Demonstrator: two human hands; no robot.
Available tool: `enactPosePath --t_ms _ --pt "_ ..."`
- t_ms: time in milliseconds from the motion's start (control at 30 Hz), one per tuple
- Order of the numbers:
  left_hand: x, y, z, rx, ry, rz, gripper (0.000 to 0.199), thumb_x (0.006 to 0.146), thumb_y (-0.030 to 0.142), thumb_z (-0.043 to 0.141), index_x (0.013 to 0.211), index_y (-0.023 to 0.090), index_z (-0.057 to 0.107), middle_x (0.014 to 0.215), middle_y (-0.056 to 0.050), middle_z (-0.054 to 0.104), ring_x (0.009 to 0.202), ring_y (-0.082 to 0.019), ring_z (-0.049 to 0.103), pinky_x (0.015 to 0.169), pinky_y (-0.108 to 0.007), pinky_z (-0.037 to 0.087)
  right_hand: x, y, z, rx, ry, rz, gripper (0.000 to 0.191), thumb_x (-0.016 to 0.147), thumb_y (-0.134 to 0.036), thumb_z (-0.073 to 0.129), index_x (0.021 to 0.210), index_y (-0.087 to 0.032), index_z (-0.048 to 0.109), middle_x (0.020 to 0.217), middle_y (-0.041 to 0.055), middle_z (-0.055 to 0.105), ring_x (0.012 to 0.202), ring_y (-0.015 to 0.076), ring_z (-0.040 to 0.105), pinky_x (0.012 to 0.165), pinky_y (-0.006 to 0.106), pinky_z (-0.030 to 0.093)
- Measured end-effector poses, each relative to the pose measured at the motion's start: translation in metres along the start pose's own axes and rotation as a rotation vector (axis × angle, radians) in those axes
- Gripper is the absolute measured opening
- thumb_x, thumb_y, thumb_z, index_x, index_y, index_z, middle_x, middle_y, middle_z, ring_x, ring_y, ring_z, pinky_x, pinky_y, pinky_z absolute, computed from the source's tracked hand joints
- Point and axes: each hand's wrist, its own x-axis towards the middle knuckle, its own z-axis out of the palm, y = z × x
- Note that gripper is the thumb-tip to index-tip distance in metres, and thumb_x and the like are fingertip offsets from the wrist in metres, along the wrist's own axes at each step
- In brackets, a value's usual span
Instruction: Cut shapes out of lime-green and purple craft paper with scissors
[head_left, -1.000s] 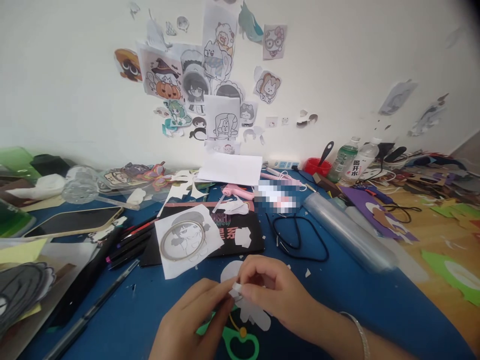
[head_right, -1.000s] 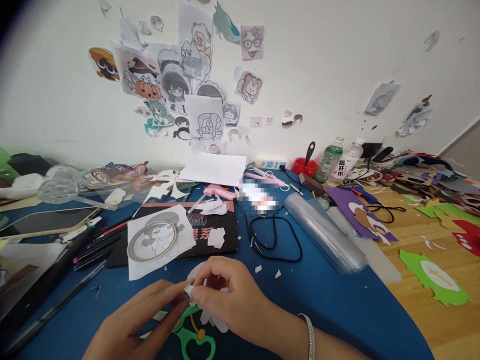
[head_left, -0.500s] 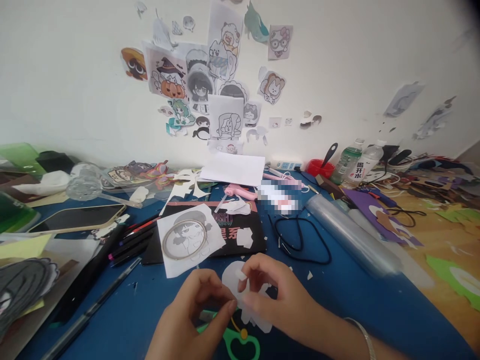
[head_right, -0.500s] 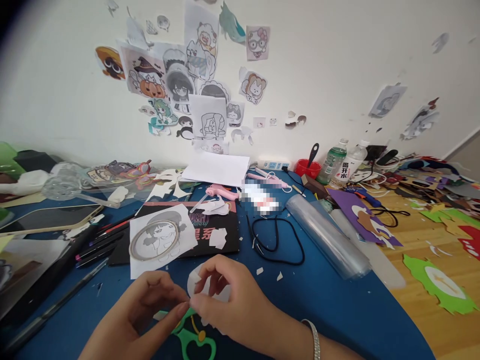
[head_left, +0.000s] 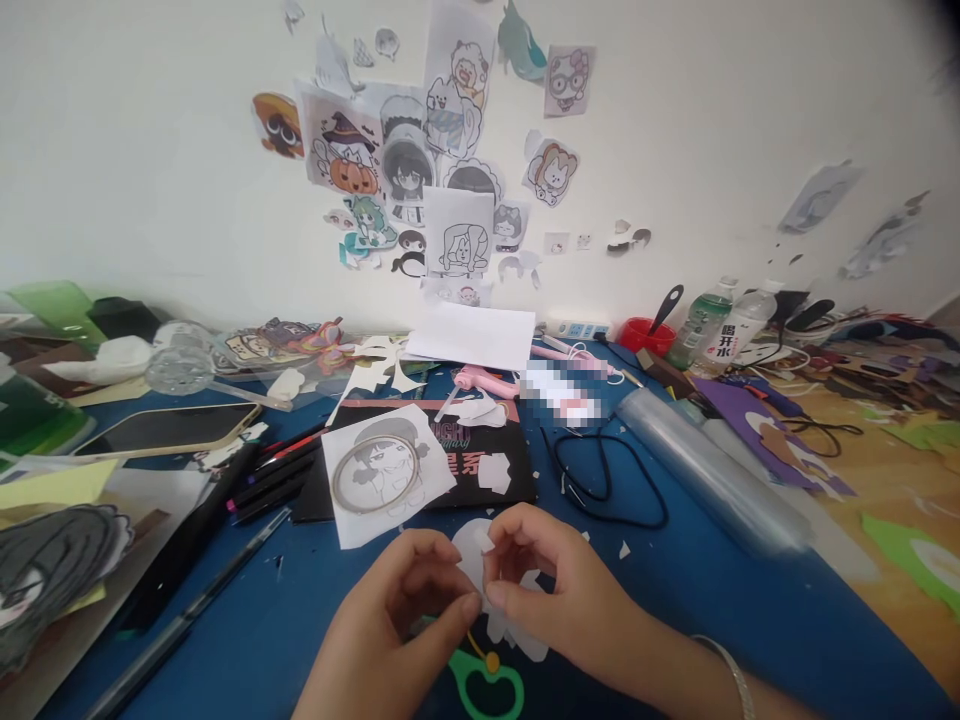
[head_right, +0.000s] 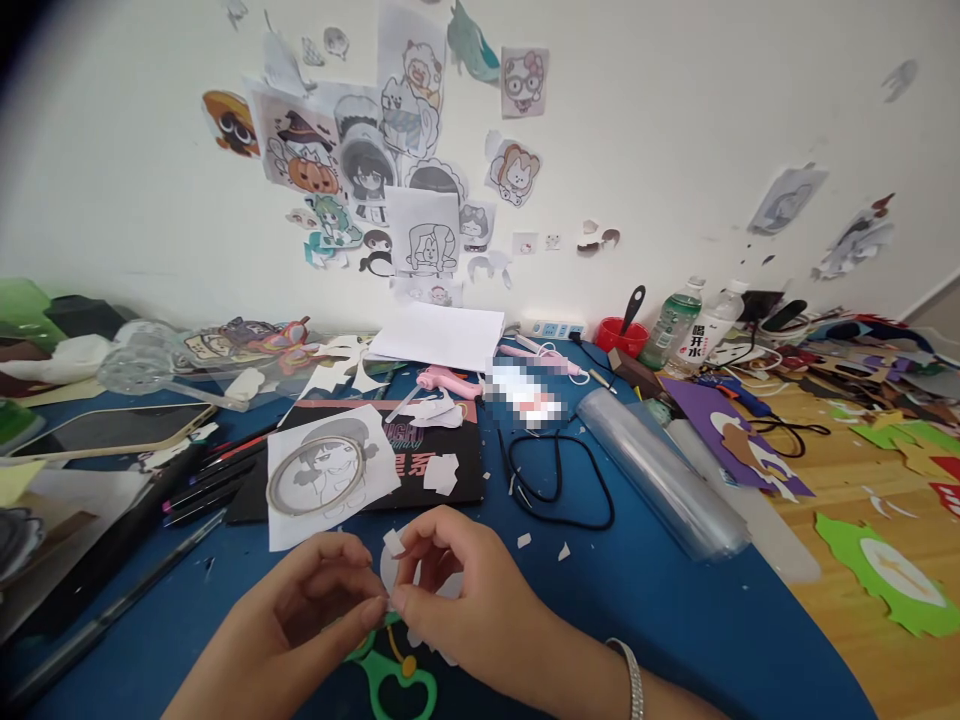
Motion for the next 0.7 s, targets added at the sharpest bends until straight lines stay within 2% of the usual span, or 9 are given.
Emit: enactPosePath --t_ms 167,333,433,567,700 --pt "-0.0005 0.0007 -0.0003 -0.007 0.015 -0.001 0.024 0.067 0.035 0.063 0.083 0.02 0.053 0.071 -0.002 0.064 0.069 -0.017 0.061 0.06 -0.024 0.049 -0.0003 0.0021 0.0014 0.038 0.023 0.017 0.015 0.07 -0.013 0.055 0.082 -0.02 0.049 0.074 -0.0021 0.056 0.066 0.0101 0.05 0.062 0.022 0.042" --pt "-0.0021 0.0046 -0.0029 0.017 -0.018 -0.024 0.025 0.074 0.041 0.054 0.088 0.02 0.058 0.077 -0.003 0.065 0.074 -0.017 0.061 0.064 -0.023 0.049 0.0021 0.0063 -0.0003 0.141 0.062 0.017 0.019 0.07 -0.012 0.054 0.085 -0.02 0.045 0.074 -0.0028 0.053 0.063 0.0088 0.047 0.06 0.021 0.04" --pt "-0.0018 0.0049 -0.0023 0.147 -0.054 0.024 0.026 0.077 0.042 0.05 0.088 0.021 0.061 0.078 -0.003 0.065 0.073 -0.017 0.06 0.062 -0.023 0.048 0.0024 0.0081 -0.001 0.171 0.036 0.019 0.023 0.071 -0.013 0.055 0.09 -0.02 0.045 0.074 -0.0027 0.053 0.063 0.0089 0.046 0.06 0.022 0.039" --pt "-0.0022 0.0066 0.0018 0.375 -0.045 0.135 0.027 0.08 0.042 0.044 0.074 0.021 0.06 0.072 -0.002 0.063 0.064 -0.015 0.055 0.056 -0.021 0.044 0.0026 0.0078 0.0005 0.131 0.055 0.042 0.025 0.07 -0.012 0.054 0.091 -0.02 0.045 0.074 -0.0027 0.053 0.061 0.0089 0.044 0.057 0.022 0.037" --pt "-0.0043 0.0079 0.0039 0.455 -0.044 0.167 0.027 0.082 0.041 0.041 0.073 0.022 0.058 0.071 -0.001 0.061 0.063 -0.015 0.055 0.055 -0.021 0.043 0.0034 0.007 0.0029 0.091 0.081 0.032 0.026 0.07 -0.01 0.053 0.092 -0.021 0.044 0.071 -0.004 0.052 0.06 0.0086 0.043 0.057 0.021 0.036"
